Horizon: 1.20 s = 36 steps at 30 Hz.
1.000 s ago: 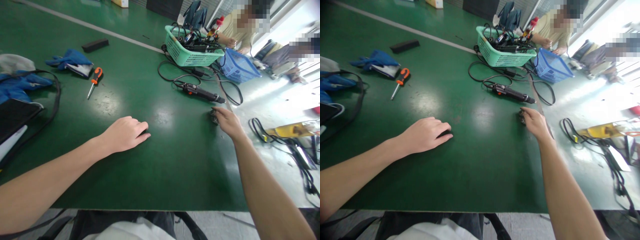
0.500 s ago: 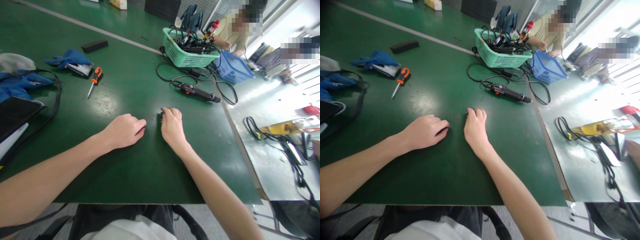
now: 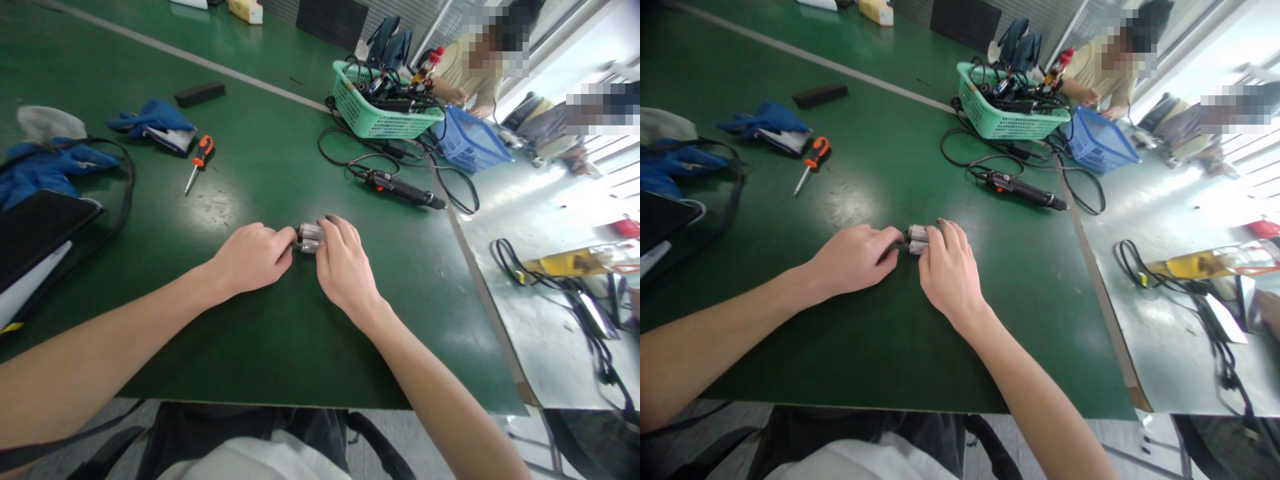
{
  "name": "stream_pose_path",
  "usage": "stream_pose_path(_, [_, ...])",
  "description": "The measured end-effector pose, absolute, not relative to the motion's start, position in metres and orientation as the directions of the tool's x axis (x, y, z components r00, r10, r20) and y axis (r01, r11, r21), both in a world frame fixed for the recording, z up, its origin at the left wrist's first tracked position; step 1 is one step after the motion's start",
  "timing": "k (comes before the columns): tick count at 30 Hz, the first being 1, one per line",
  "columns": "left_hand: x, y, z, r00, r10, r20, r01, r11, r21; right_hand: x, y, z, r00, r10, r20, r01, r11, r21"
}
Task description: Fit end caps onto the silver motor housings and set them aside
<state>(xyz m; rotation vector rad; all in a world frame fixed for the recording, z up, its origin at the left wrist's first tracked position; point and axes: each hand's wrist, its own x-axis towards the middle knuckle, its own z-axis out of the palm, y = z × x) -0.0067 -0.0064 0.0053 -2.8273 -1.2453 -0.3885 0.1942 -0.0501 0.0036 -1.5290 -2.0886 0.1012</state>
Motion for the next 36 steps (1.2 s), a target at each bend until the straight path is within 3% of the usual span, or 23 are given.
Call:
stream_pose_path(4, [-0.007, -0.006, 0.005, 0.656, 0.728, 0.199, 0.721, -0.683, 0.120, 0.208, -0.060, -0.003, -0.290, 0.883, 0.370, 0.876, 0.400, -0.268])
stream_pose_path(14, [-0.005, -0.002, 0.004, 0.661, 0.737, 0.140, 0.733, -0.674, 0.091, 0.214, -0.065, 0.007, -0.362, 0.867, 0.343, 0.868, 0.448, -0.215])
stream_pose_path(23, [-0.004, -0.003, 0.002, 0.655, 0.739, 0.156, 0.731, -0.672, 0.118, 0.221, -0.082, 0.010, -0.404, 0.889, 0.214, 0.772, 0.457, -0.442])
stream_pose_path(30, [-0.006, -0.003, 0.005, 0.692, 0.690, 0.212, 0.678, -0.722, 0.135, 0.219, -0.080, 0.005, -0.393, 0.894, 0.215, 0.773, 0.448, -0.449])
stream_pose_path(36, [-0.006, -0.005, 0.007, 0.795, 0.587, 0.156, 0.557, -0.807, 0.196, 0.220, -0.079, 0.002, -0.401, 0.886, 0.232, 0.753, 0.463, -0.468])
